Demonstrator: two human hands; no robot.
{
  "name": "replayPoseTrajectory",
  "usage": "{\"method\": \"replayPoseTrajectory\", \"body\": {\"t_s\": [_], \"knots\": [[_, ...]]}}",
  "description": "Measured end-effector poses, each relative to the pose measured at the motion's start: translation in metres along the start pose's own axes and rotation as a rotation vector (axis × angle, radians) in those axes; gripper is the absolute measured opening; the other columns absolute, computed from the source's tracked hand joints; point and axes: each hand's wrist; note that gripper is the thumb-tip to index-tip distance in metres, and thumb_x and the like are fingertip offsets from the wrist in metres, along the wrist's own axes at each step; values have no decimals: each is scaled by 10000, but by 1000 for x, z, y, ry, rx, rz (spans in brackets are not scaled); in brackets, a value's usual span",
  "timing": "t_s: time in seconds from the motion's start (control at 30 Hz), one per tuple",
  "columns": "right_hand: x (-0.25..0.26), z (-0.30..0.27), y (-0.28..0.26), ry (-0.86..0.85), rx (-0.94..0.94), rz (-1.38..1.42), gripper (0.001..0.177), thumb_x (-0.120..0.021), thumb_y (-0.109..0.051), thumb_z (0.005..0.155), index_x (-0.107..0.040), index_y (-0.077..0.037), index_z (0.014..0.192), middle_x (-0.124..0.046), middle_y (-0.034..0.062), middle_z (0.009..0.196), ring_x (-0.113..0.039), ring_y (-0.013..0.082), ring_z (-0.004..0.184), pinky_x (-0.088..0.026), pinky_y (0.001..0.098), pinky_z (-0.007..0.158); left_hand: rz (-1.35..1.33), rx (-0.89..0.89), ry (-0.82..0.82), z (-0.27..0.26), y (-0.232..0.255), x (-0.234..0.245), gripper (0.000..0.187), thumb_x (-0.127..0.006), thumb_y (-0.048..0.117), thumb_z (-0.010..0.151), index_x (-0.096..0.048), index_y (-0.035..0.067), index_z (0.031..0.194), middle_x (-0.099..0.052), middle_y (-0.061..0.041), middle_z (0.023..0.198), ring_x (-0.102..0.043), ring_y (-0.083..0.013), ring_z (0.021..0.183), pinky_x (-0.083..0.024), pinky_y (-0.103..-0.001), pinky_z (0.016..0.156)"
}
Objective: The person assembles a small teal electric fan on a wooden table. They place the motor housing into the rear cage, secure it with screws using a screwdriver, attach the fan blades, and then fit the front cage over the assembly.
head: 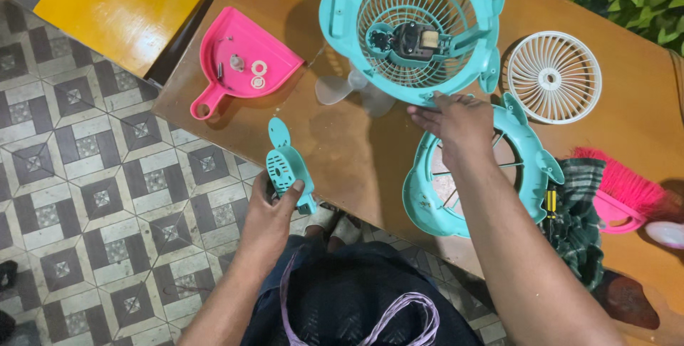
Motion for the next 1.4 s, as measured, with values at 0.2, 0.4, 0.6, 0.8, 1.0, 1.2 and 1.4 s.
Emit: {"method": "replayPoseTrajectory", "body": {"t_s": [0.2,0.4,0.6,0.8,1.0,1.2,1.4], "knots": [[2,-30,19,10,-27,14,171,-590,-53,978,-558,110,937,-723,285,969,-785,363,821,-665,408,719,-48,143,-8,3,27,-21,556,-637,321,915,-492,29,1366,-687,-109,1178,-719,-213,1014,-569,-383,852],[8,-45,25,56,-103,42,217,-608,-129,994,-549,76,954,-703,208,918,-785,322,790,-654,372,699,-61,93,-83,-6,47,-51,589,-637,348,914,-501,22,1386,-669,-133,1196,-714,-228,1016,-611,-397,839],[23,-51,13,7,-70,-63,289,-612,-183,986,-593,85,1092,-722,142,916,-782,257,762,-636,334,693,-18,88,-96,-9,62,-77,657,-665,395,890,-480,-8,1375,-649,-137,1229,-722,-227,1042,-640,-398,868],[28,-77,7,105,62,-320,373,-615,-222,980,-606,51,1235,-747,118,937,-711,188,740,-585,327,683,-90,109,-155,-7,60,-94,682,-678,420,867,-478,-32,1336,-651,-188,1196,-732,-259,997,-628,-419,830],[29,-139,-17,-20,467,-730,419,-705,-149,931,-577,-4,1303,-663,155,1179,-682,251,1057,-555,372,885,-61,60,-110,-14,59,-114,653,-747,341,839,-479,-76,1263,-692,-168,1113,-750,-231,939,-662,-391,735],[13,-162,-29,-139,718,-1015,763,-760,-30,650,-496,42,1362,-545,244,1355,-546,416,1285,-488,455,1040,187,154,-205,-16,61,-136,522,-779,315,848,-607,-67,1160,-739,-173,961,-725,-236,798,-598,-358,669],[-2,-149,-34,-71,623,-1112,794,-834,-116,646,-486,83,1332,-532,268,1319,-537,437,1243,-464,461,1018,148,-40,-356,-2,65,-129,479,-694,311,912,-591,-8,1254,-765,-135,1078,-741,-178,953,-574,-344,816]]}}
Point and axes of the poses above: each hand's wrist, its own z-axis towards the middle knuckle, its own x-axis out of the back of the hand, y = z × x
